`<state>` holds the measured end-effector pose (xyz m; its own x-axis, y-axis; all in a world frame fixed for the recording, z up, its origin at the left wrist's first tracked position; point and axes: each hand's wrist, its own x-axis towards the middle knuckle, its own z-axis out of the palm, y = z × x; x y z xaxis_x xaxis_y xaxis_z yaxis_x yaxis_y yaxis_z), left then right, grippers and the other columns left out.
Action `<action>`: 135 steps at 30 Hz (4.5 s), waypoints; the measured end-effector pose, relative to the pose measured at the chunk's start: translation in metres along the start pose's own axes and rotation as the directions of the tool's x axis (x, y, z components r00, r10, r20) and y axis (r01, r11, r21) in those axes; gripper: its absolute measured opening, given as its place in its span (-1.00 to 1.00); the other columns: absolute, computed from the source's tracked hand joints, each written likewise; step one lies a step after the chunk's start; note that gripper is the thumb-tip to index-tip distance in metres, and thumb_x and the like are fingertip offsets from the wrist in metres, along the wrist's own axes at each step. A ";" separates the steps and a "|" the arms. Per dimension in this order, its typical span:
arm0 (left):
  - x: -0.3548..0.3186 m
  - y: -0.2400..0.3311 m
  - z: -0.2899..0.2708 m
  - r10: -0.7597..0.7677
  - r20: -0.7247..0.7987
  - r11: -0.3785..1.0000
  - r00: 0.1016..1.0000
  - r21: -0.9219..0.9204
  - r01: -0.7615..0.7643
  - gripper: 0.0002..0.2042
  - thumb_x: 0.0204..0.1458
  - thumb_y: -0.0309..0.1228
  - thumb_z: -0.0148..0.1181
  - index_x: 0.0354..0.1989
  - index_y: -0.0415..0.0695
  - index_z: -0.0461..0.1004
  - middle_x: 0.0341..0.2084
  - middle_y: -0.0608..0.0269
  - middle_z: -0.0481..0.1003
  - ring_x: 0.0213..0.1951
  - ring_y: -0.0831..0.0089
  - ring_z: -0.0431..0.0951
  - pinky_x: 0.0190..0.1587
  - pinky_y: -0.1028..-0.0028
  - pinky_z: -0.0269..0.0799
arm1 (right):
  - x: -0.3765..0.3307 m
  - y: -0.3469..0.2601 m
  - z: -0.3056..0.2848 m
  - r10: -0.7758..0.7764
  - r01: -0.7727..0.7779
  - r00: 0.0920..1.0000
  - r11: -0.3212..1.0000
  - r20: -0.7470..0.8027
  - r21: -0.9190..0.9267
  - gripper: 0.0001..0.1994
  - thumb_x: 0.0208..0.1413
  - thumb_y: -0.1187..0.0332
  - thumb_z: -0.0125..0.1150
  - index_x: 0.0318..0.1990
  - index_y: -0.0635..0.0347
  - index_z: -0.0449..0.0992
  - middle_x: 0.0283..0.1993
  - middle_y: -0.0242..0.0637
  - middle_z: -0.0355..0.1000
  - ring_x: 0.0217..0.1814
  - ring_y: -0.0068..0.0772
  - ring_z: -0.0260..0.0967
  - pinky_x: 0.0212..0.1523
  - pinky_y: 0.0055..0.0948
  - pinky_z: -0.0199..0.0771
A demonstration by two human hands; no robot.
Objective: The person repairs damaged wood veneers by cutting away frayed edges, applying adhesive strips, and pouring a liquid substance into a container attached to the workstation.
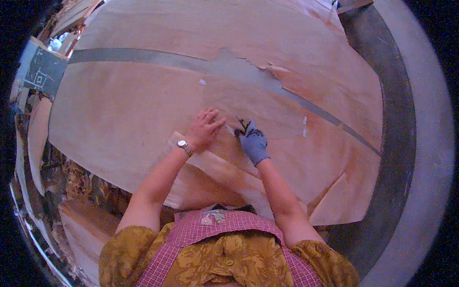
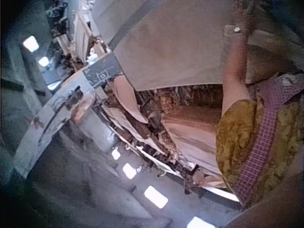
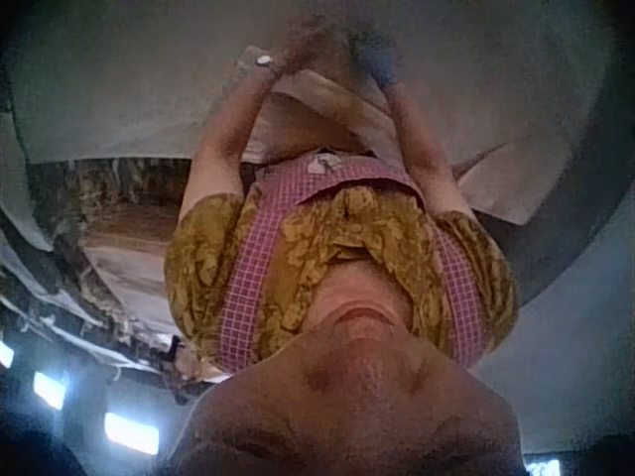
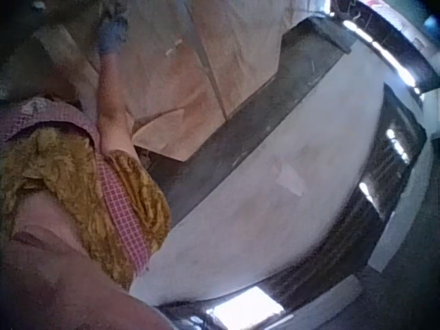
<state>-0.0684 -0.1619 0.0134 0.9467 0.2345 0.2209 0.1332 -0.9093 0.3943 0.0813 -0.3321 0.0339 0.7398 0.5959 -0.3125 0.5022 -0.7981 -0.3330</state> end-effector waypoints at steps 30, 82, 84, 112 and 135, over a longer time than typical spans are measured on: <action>-0.049 -0.042 -0.111 -0.567 0.340 0.178 0.750 -0.839 0.515 -0.83 0.12 -0.36 0.28 -0.17 -0.15 0.57 -0.34 0.44 0.55 -0.33 0.67 0.51 -0.26 0.58 0.44 | -0.066 0.136 -0.223 -0.352 0.341 0.936 0.920 0.019 0.194 -0.84 0.05 0.32 0.22 -0.32 0.22 0.50 -0.36 0.00 0.48 -0.33 -0.08 0.47 -0.26 -0.24 0.42; 0.271 -0.145 -0.004 0.094 -0.172 0.919 0.981 0.394 -0.019 -0.68 0.03 -0.30 0.20 -0.01 0.01 0.54 -0.01 0.31 0.55 0.14 0.27 0.46 0.32 0.12 0.11 | 0.269 0.175 -0.206 -0.616 0.605 0.762 0.787 -0.198 -0.118 -0.74 0.08 0.13 0.28 -0.21 0.09 0.56 -0.26 -0.18 0.48 -0.10 -0.03 0.43 -0.11 -0.11 0.46; 0.266 -0.142 0.003 0.160 -0.209 0.891 0.965 0.452 -0.050 -0.76 0.05 -0.35 0.15 -0.10 -0.01 0.58 -0.09 0.30 0.59 0.11 0.25 0.49 0.30 0.13 0.17 | 0.265 0.164 -0.203 -0.549 0.564 0.803 0.826 -0.231 -0.004 -0.67 0.06 0.09 0.30 -0.11 0.08 0.56 -0.17 -0.15 0.49 -0.04 -0.03 0.43 -0.03 -0.12 0.46; 0.218 -0.133 0.036 -0.079 -0.176 0.893 0.981 0.426 0.149 -0.60 0.09 -0.45 0.03 0.15 -0.12 0.43 0.14 0.06 0.43 0.21 0.05 0.36 0.22 0.11 0.29 | 0.286 0.124 -0.156 -0.367 0.385 0.895 0.923 -0.253 0.025 -0.40 -0.04 0.08 0.41 0.16 0.13 0.44 0.06 -0.03 0.37 0.14 -0.01 0.30 0.17 -0.19 0.37; 0.253 -0.084 0.024 -0.100 -0.110 0.982 0.989 0.152 0.116 -0.42 0.16 -0.03 0.03 0.34 0.04 0.22 0.38 0.13 0.12 0.42 0.14 0.01 0.38 -0.03 -0.13 | 0.267 0.061 -0.126 -0.157 0.109 0.913 0.984 -0.377 -0.144 -0.26 0.04 -0.16 0.24 0.28 0.08 0.28 0.17 0.09 0.27 0.20 0.14 0.24 0.10 -0.07 0.39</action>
<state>0.1664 -0.0341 0.0147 0.8908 0.3604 0.2767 0.2851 -0.9175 0.2772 0.3661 -0.2329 0.0426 0.7655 0.6353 0.1019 0.6392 -0.7326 -0.2338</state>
